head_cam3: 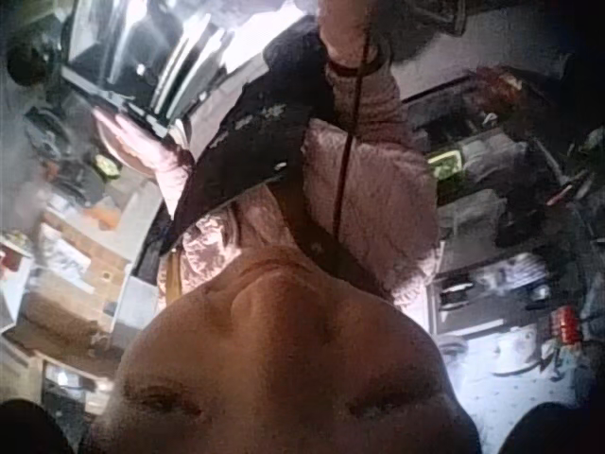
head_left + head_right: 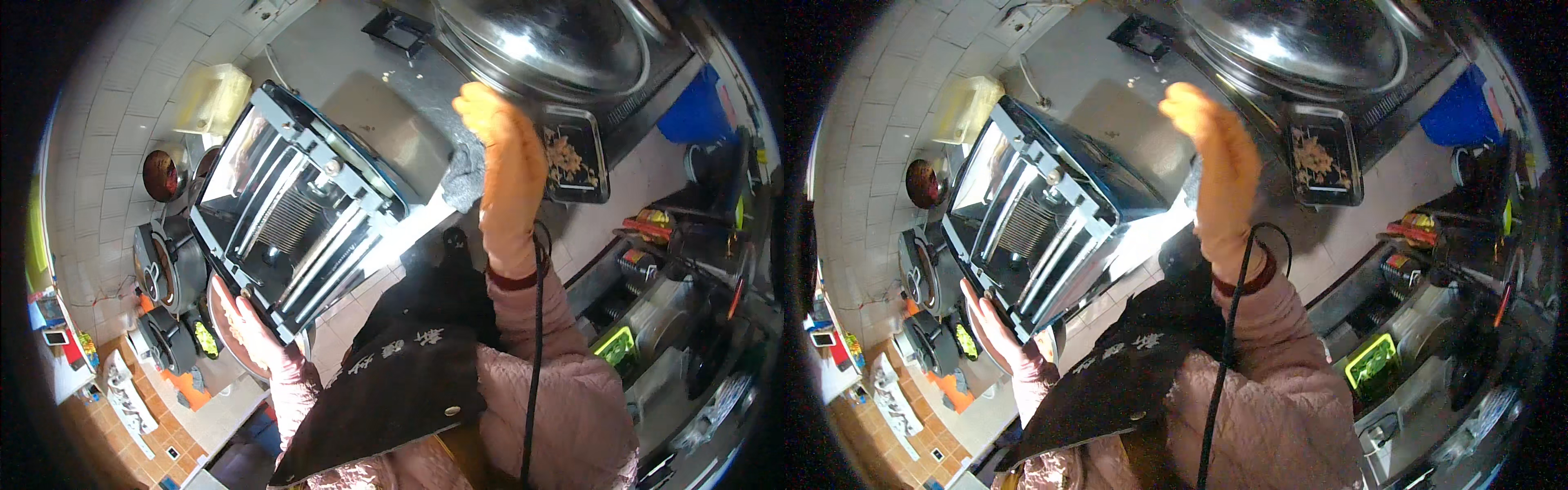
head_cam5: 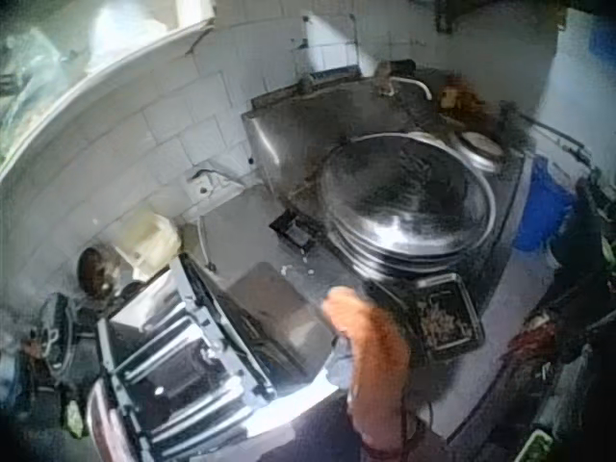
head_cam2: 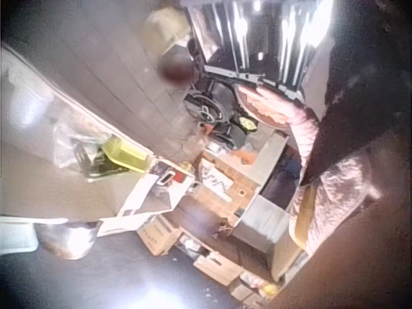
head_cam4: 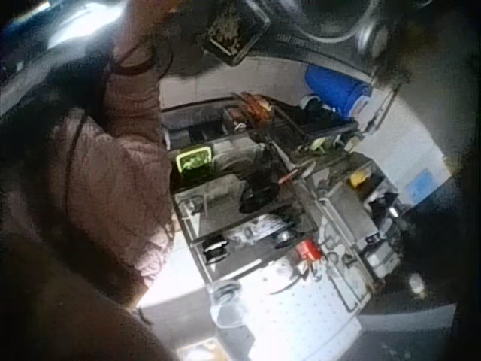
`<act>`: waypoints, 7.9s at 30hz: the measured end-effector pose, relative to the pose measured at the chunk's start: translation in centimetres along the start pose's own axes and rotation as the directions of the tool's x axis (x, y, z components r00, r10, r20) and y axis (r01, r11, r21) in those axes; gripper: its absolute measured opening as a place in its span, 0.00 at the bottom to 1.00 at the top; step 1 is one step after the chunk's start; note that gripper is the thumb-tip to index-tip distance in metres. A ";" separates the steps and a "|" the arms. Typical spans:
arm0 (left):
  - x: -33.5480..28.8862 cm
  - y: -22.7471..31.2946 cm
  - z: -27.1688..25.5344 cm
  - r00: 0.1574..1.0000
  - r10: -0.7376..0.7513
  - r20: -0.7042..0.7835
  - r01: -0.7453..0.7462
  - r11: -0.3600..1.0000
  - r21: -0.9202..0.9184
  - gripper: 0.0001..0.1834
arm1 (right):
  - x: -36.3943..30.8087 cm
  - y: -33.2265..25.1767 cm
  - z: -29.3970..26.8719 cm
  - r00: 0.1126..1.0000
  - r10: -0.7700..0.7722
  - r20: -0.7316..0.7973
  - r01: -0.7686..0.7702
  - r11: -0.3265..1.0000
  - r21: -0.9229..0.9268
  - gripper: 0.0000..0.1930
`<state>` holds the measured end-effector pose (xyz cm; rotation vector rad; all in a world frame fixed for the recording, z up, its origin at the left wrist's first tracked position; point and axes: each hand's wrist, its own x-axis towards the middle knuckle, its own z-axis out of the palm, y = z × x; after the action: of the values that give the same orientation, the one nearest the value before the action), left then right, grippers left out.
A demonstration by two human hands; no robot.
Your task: The person assembles a meat slicer by inserting the blade, securing it with a screw, attaching the top cover, and tightening the assembly. They then plug in the power cord and prepare the machine for use.
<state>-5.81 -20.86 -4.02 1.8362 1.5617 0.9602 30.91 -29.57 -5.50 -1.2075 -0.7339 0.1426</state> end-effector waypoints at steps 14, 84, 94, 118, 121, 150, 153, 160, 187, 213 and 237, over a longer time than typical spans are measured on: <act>0.1 -2.2 -0.6 0.994 0.105 0.037 -0.103 0.994 -0.039 0.32 | -9.1 14.3 -3.7 0.936 0.331 0.119 -0.197 0.776 -0.600 0.12; -0.8 0.0 1.6 0.991 -0.094 -0.095 0.034 0.863 -0.504 0.27 | -16.6 16.4 1.1 0.904 -0.066 0.423 0.133 0.982 -0.132 0.26; -0.8 -0.8 1.7 0.993 -0.108 -0.041 0.052 0.737 -0.674 0.28 | -19.3 11.5 4.1 0.977 0.008 0.214 0.036 0.979 -0.203 0.28; -14.0 -21.7 -16.0 0.938 -0.281 0.201 0.346 0.772 -0.534 0.31 | -20.9 11.6 12.1 0.953 -0.015 -0.303 -0.131 0.880 -0.456 0.30; -15.3 -23.4 -16.6 0.938 -0.284 0.197 0.345 0.758 -0.553 0.28 | -20.9 11.0 13.3 0.911 0.129 -0.391 -0.268 0.907 -0.325 0.27; -16.6 -18.2 -3.3 0.747 0.025 0.665 0.650 0.182 -0.737 0.33 | -36.7 -1.5 11.9 0.541 0.007 0.841 0.293 0.936 -0.196 0.29; -15.1 -17.6 -2.7 0.722 -0.051 0.691 0.690 0.142 -0.710 0.31 | -34.6 -4.4 11.1 0.574 0.103 0.812 0.206 0.942 -0.265 0.31; -9.4 -10.1 0.2 0.973 0.140 -0.184 -0.227 0.729 -0.646 0.30 | -25.3 -6.7 6.7 0.818 -0.101 0.566 0.342 0.877 -0.338 0.15; 9.9 -6.6 4.5 0.995 -0.010 -0.103 -0.054 0.801 -0.596 0.32 | -3.6 3.7 5.9 0.950 0.221 0.222 -0.141 0.934 -0.328 0.22; -3.7 -6.4 4.6 0.938 -0.344 0.039 0.204 0.458 -0.865 0.29 | -4.3 2.1 7.4 0.912 0.134 0.387 -0.025 0.961 -0.276 0.23; -4.8 3.3 -0.5 0.818 0.563 0.119 -0.532 0.661 0.529 0.19 | -5.5 1.8 7.2 0.910 0.195 0.367 -0.214 0.977 0.011 0.22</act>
<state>-4.65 -26.21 -1.97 2.8298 1.4157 0.8588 23.02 -25.80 -8.36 -1.2210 -0.9175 0.5703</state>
